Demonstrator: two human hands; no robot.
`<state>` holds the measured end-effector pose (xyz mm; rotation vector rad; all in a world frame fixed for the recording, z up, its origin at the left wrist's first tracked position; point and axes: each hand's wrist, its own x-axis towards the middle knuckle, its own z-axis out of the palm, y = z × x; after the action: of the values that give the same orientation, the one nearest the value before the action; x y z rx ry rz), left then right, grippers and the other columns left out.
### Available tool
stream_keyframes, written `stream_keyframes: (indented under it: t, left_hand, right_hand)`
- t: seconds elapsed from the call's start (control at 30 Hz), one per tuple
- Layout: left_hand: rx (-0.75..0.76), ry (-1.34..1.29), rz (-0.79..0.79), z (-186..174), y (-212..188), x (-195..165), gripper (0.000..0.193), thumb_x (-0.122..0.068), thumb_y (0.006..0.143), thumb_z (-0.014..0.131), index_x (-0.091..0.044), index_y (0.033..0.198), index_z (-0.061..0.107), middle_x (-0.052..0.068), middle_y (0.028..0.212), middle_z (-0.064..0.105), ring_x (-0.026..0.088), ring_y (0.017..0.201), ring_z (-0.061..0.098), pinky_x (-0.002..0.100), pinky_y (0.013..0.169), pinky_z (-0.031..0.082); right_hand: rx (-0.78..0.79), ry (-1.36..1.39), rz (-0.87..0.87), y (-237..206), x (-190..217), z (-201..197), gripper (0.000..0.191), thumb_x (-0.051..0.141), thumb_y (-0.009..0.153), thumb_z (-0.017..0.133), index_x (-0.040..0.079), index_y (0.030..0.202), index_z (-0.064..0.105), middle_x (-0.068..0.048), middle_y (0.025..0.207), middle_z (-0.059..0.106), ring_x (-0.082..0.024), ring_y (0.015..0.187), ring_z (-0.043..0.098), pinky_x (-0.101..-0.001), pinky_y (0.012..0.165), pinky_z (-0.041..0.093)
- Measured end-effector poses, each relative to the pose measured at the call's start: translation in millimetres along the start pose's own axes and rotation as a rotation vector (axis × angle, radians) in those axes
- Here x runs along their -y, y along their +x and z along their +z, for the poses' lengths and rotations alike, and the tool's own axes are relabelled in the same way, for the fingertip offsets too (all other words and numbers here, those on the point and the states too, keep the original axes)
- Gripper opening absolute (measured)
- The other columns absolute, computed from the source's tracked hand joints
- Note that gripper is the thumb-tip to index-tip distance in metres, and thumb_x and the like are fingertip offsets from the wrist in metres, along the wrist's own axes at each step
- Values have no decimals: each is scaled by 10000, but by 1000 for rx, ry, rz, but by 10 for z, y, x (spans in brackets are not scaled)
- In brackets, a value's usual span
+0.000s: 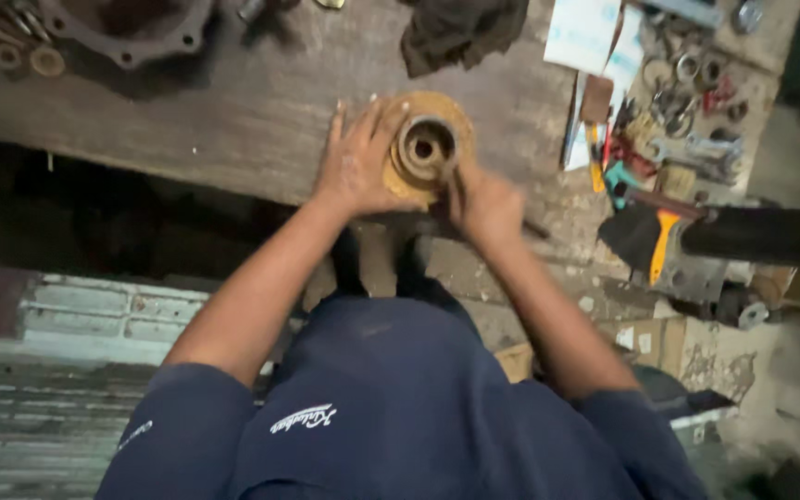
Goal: The person holds a rusty metal pulley on a workbench and scrapes rust from its hub and rim with a small scraper, rotating the pulley to reach different areas, then files the rim. They continue scraping around the hub and inner bore throughout the episode.
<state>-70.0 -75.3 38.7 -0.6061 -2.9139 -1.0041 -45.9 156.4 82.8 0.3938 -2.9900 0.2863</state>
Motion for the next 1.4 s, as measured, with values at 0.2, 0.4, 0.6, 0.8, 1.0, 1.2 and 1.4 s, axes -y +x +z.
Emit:
stream_keyframes:
  t: [0.2,0.4,0.6,0.8,1.0,1.2,1.4]
  left_hand:
    - [-8,-1,-3,-5,-29,-33,1384,-809,528,857,-145,1592,271,226,1576,376,384,1493,330,657,1210,141]
    - [-8,-32,-16,-60,-48,-74,1393,-801,512,872,-149,1589,275,237,1566,378,385,1494,324,654,1209,135]
    - [-22,-27,-17,-90,-58,-76,1391,-773,496,884,-153,1585,281,224,1572,387,391,1491,332,664,1209,136]
    - [-19,-35,-28,-74,-42,-56,1395,-791,513,872,-146,1593,269,225,1587,376,380,1492,334,665,1208,133]
    - [46,29,-35,-72,-5,-32,1430,-808,454,861,-134,1566,265,233,1573,342,377,1473,315,652,1195,121]
    - [1,-27,-23,-93,-15,-22,1365,-806,535,861,-144,1584,293,218,1589,362,380,1503,328,658,1223,128]
    - [-6,-26,-18,-97,11,-31,1385,-797,509,859,-135,1580,283,232,1578,364,395,1476,350,669,1200,132]
  right_hand:
    - [32,-18,-24,-13,6,-7,218,339,1023,615,127,1038,666,-190,801,699,-423,700,679,-534,596,523]
    - [72,-91,30,-29,12,-16,244,360,1017,628,118,1018,660,-188,780,698,-424,675,675,-540,585,521]
    - [57,-105,3,-22,42,-28,206,319,1013,629,114,1031,644,-176,779,704,-408,667,678,-531,551,509]
    - [-36,-98,-46,-37,97,-90,228,333,1038,619,119,1111,647,-174,723,680,-401,618,660,-514,539,505]
    - [11,-135,-33,-38,121,-97,230,346,1049,616,120,1056,654,-163,692,673,-391,567,644,-521,504,487]
    - [69,-152,-11,-63,46,-16,222,334,1031,626,112,1026,625,-177,738,676,-397,648,663,-521,571,512]
    - [30,-73,-7,-67,-11,12,189,301,1000,641,114,1009,615,-167,785,694,-404,668,664,-527,561,503]
